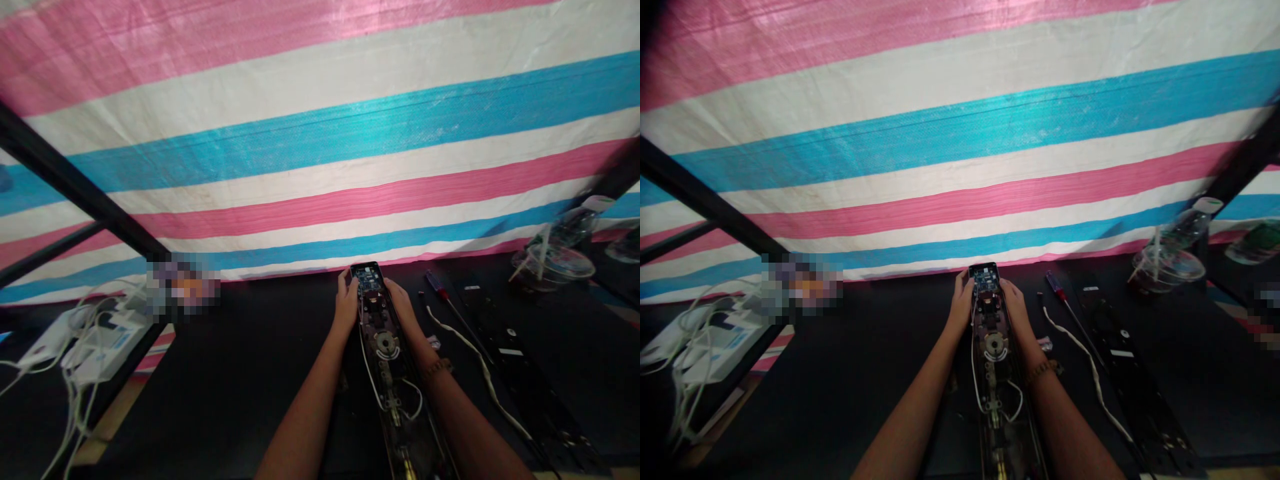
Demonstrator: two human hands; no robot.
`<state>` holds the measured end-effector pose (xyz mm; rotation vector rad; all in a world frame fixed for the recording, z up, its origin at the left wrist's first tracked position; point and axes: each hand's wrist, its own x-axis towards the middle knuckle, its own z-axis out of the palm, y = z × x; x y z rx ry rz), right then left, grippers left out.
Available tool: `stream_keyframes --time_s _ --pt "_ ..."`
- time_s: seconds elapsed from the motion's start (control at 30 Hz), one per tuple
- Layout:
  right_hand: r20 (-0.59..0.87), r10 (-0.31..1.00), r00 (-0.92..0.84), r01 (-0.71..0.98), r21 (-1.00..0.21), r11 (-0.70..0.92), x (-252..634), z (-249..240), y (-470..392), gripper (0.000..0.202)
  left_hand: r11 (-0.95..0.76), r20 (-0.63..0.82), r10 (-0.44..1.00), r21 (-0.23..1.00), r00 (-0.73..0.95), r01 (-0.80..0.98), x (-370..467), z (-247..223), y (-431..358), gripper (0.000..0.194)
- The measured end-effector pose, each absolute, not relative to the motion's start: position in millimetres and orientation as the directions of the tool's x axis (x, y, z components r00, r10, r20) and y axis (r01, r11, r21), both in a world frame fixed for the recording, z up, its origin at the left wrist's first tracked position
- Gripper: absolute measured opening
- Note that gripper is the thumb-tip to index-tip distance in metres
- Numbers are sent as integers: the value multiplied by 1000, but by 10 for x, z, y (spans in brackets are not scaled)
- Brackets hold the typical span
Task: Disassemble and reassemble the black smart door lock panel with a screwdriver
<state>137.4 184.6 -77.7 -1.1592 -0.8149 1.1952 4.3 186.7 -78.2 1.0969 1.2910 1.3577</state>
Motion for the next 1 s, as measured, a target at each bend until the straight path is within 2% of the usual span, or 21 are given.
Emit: stream_keyframes --time_s 1.0 --pt "-95 969 228 -261 -965 -34 1375 -777 1851 42 -17 8 987 998 -163 -56 58 -746 1856 43"
